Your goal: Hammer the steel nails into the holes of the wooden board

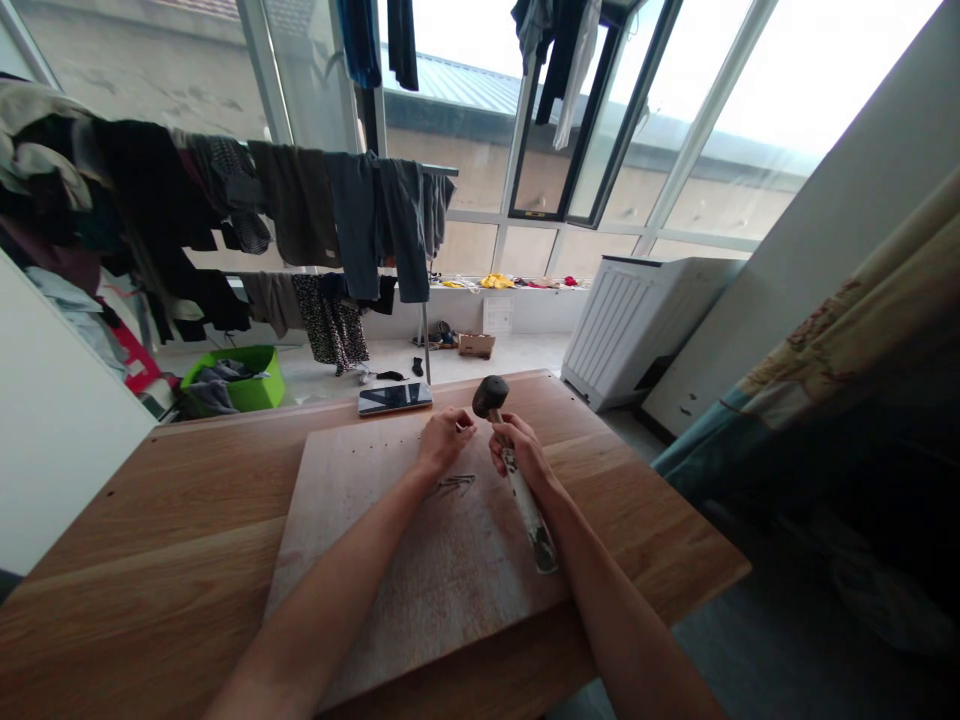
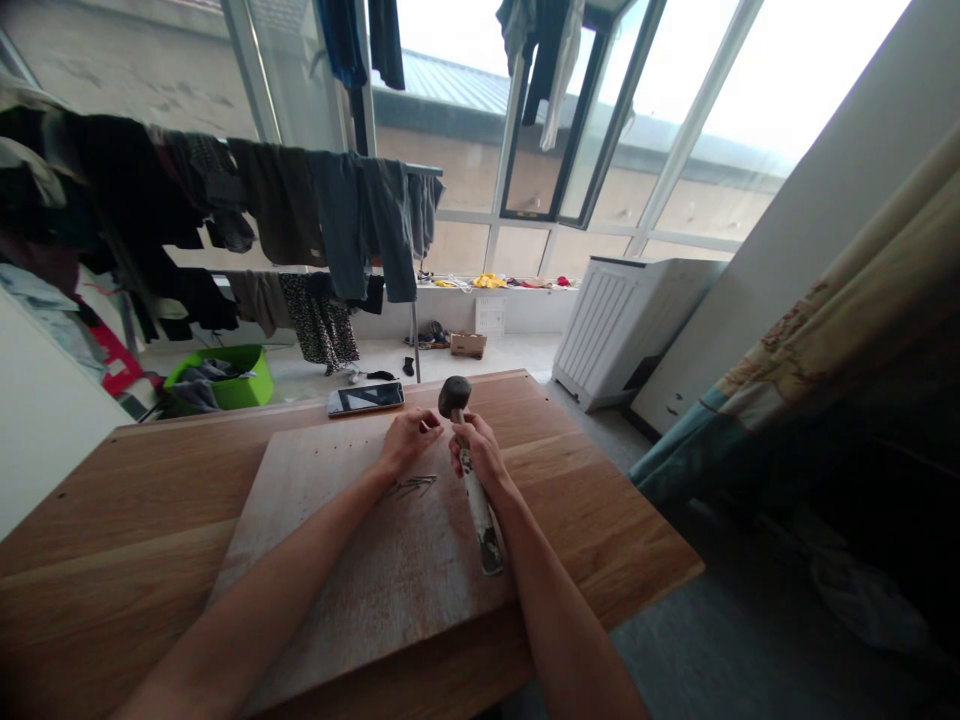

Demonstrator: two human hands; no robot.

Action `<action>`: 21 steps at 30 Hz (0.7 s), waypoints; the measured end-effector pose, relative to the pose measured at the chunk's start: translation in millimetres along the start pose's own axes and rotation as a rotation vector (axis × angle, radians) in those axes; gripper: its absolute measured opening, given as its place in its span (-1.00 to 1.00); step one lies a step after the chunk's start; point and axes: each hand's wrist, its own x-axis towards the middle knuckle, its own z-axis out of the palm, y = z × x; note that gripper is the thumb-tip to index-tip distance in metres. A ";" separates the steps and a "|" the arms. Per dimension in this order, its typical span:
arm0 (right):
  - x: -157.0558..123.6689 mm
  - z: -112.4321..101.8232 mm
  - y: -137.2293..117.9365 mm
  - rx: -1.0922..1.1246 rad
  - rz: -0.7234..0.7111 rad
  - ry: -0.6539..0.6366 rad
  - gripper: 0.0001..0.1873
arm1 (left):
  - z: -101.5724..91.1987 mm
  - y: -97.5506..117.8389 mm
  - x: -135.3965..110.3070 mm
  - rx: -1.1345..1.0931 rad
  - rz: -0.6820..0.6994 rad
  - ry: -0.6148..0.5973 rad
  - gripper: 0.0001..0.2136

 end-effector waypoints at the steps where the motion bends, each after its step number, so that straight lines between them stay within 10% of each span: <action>1: -0.8 1.2 -0.8 -0.004 0.002 0.000 -0.64 | 0.0 -0.1 -0.2 -0.004 -0.001 0.000 -0.94; 21: -5.2 6.7 -0.7 -0.113 0.013 0.030 -0.60 | -2.1 3.0 -1.7 -0.009 0.003 -0.002 -0.96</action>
